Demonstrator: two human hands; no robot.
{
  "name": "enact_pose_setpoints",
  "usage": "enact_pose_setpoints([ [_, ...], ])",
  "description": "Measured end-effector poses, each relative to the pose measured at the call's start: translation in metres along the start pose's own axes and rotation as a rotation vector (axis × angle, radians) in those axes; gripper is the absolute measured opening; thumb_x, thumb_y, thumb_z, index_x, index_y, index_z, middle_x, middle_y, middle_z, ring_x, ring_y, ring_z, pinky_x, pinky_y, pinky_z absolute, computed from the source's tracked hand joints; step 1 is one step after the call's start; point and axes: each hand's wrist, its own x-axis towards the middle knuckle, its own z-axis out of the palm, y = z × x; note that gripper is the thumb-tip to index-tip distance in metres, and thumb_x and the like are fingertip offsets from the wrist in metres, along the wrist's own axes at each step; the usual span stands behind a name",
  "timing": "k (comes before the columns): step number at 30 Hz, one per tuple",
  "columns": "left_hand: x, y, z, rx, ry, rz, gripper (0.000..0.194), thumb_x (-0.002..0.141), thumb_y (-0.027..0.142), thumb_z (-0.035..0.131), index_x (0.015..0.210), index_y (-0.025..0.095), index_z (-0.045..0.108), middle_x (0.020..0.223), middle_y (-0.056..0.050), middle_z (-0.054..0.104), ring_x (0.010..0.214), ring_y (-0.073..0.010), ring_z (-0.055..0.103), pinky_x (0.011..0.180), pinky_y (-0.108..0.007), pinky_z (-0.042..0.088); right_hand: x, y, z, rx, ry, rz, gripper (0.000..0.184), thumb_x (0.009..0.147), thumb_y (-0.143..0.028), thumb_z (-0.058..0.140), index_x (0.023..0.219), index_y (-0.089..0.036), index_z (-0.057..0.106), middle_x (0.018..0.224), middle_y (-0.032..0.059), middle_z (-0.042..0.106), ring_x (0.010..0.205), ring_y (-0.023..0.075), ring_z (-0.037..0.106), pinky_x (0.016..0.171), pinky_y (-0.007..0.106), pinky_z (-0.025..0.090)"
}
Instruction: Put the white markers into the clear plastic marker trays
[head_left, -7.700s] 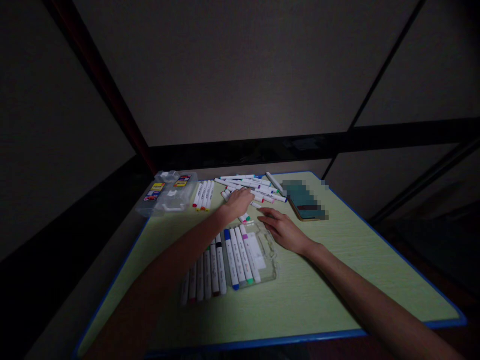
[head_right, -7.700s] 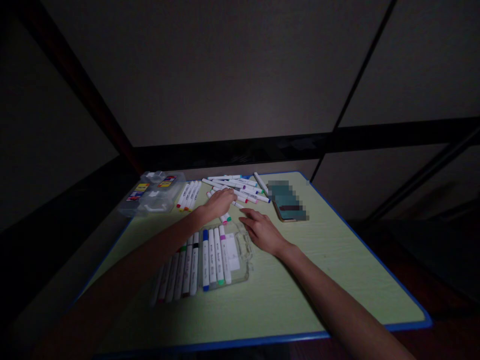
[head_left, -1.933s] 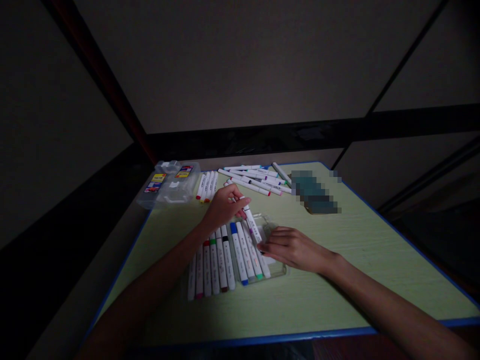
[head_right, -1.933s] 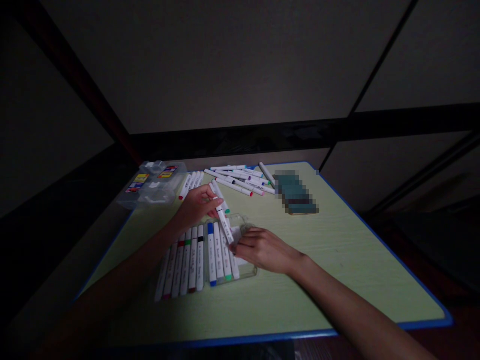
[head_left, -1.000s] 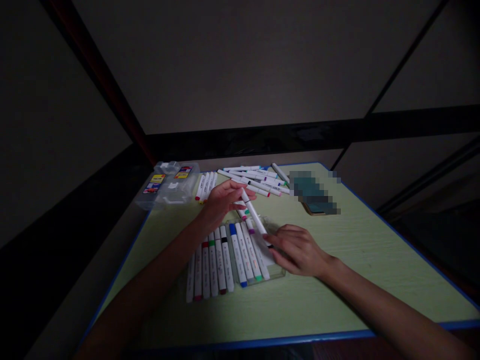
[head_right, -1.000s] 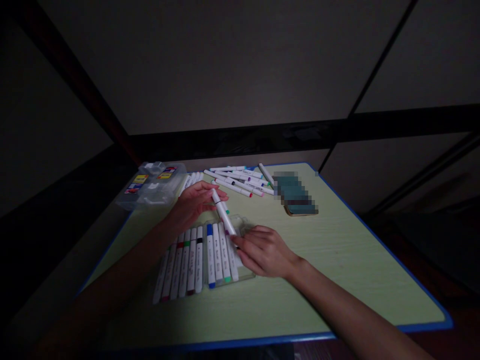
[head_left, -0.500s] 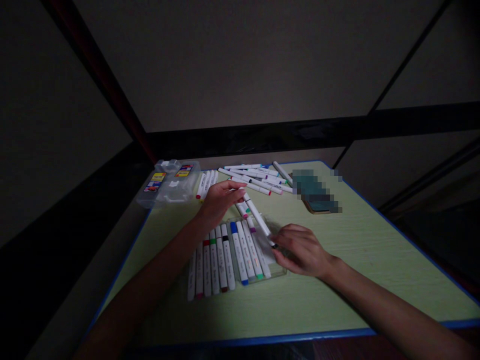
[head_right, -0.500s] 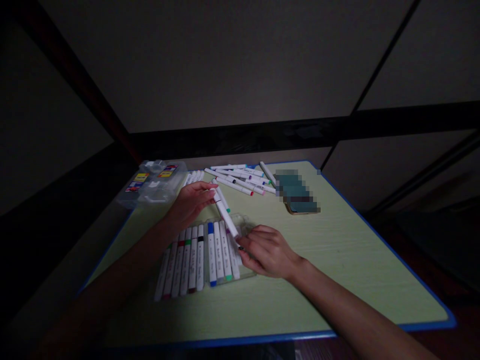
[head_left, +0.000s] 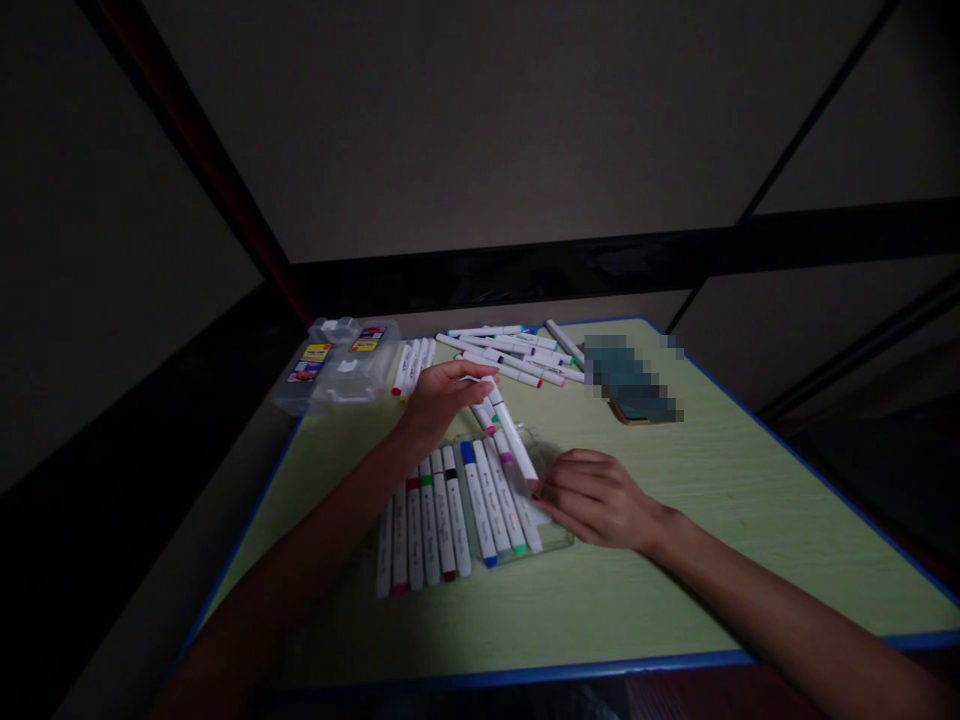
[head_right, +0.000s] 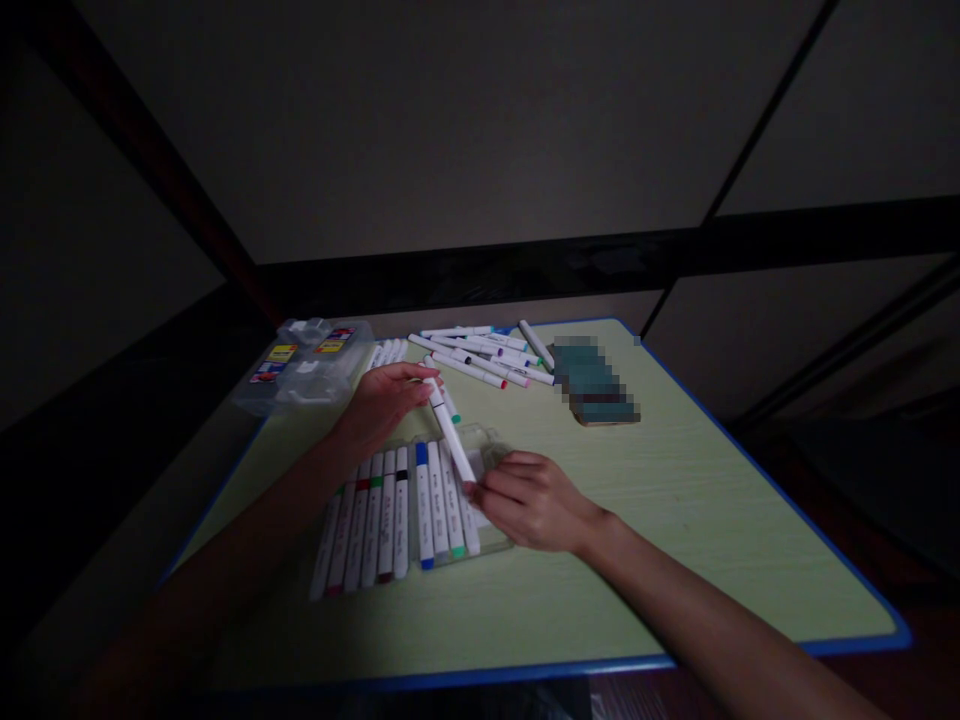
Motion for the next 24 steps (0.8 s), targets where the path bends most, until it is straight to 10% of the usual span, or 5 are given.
enact_pose_setpoints([
  [15, -0.0024, -0.0021, 0.0036, 0.179, -0.055, -0.006, 0.015, 0.062, 0.02, 0.066, 0.076, 0.014, 0.066, 0.072, -0.001, 0.066, 0.067, -0.0118, 0.06, 0.067, -0.025, 0.045, -0.0011, 0.0007, 0.0028, 0.068, -0.226, 0.04, 0.02, 0.091, -0.024, 0.039, 0.09, -0.013, 0.057, 0.063, 0.0005, 0.058, 0.055, 0.0097, 0.052, 0.054, 0.024, 0.042],
  [24, -0.0011, -0.0031, 0.0008, 0.12, -0.076, -0.016, 0.017, 0.063, 0.021, 0.066, 0.078, 0.014, 0.064, 0.076, -0.002, 0.067, 0.068, -0.011, 0.061, 0.068, -0.024, 0.045, -0.0009, 0.001, 0.0044, 0.008, -0.111, -0.026, 0.013, 0.087, -0.017, 0.045, 0.09, -0.015, 0.058, 0.064, -0.0007, 0.06, 0.06, 0.0103, 0.055, 0.057, 0.025, 0.044],
])
